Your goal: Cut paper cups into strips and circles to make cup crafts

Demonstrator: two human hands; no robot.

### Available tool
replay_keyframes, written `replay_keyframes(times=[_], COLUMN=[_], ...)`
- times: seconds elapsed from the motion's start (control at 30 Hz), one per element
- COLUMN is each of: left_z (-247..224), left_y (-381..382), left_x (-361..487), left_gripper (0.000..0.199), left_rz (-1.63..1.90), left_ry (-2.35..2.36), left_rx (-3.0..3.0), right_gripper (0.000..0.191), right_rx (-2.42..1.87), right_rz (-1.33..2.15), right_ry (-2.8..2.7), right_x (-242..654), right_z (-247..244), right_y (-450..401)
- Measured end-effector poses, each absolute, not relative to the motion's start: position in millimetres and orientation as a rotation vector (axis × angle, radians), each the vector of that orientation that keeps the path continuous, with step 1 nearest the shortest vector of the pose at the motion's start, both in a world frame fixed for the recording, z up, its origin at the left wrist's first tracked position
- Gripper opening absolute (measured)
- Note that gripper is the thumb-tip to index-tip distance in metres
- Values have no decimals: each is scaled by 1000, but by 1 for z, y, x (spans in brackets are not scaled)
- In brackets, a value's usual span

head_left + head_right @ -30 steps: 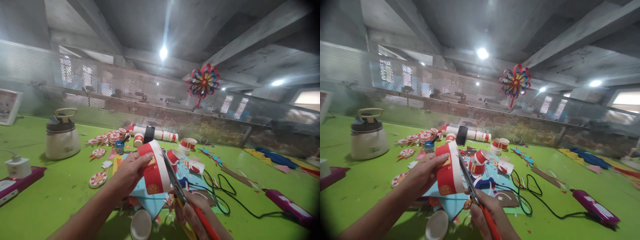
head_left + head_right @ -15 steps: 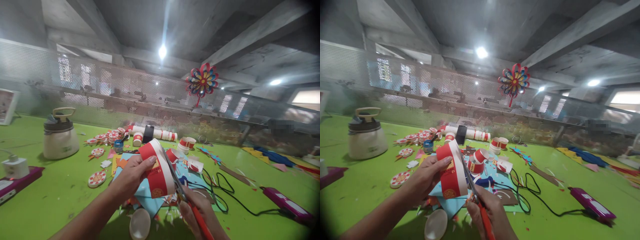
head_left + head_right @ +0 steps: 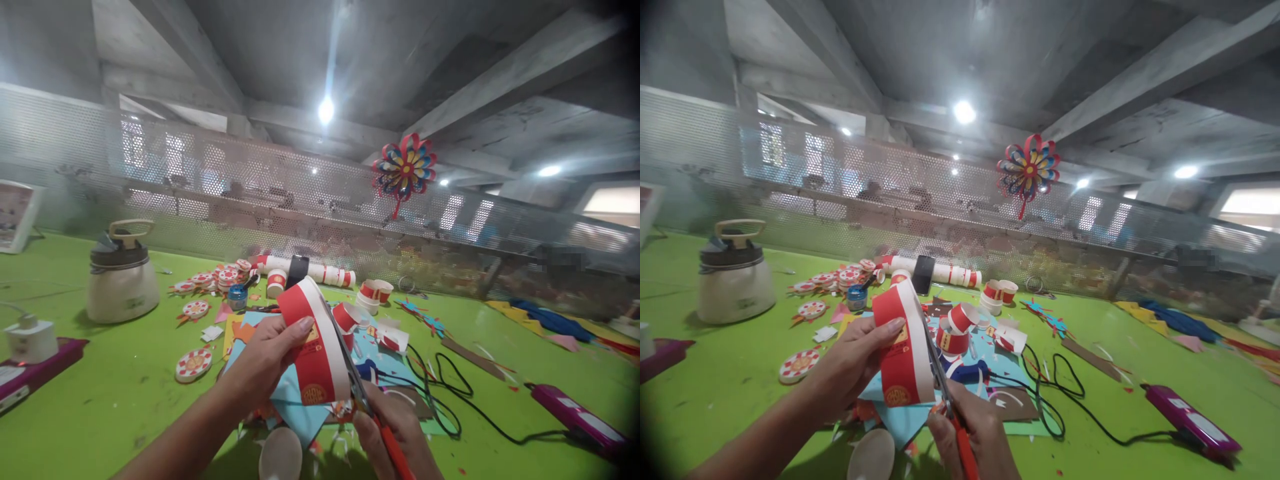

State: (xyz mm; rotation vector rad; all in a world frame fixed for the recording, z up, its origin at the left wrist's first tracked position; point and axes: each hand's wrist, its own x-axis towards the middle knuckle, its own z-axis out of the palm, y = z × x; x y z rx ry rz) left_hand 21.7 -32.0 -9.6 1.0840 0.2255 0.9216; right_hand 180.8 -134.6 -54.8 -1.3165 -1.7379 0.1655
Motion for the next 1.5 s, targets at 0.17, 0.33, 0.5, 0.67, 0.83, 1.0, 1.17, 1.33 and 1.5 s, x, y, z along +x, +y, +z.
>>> replay_keyframes(times=[0.17,0.33,0.5,0.67,0.83,1.0,1.17,1.33,1.5], left_z=[-7,-8,-10,-9,-12,-14,-15,-13,-10], left_y=[-24,-14,-20,-23,-17,-18,-25,-28,-28], left_x=[20,19,20,20,19,19,21,21,20], left_gripper=[21,18,19,18,20,23,29,28,27], left_rz=[1007,1038,978,973,941,923,864,882,865], left_ry=[243,330,262,248,250,297,389,387,344], left_rx=[866,885,1015,1049,1077,1184,1258,1224,1208], right_gripper=[43,44,47,48,41,37,44,41,40], right_rx=[-1302,-1280,-1309,-1342,-1334,-1300,-1316,-1316,-1257], right_rz=[94,128,219,226,238,271,282,236,260], right_ry=[-1737,-1805,-1776,-1817,-1827,-1806,-1771,-1780,-1795], right_x=[184,189,190,191,193,188,184,184,186], right_z=[-58,-59,-54,-51,-54,-49,-45,-45,-43], right_y=[-135,-135,-137,-137,-139,-137,-135,-137,-137])
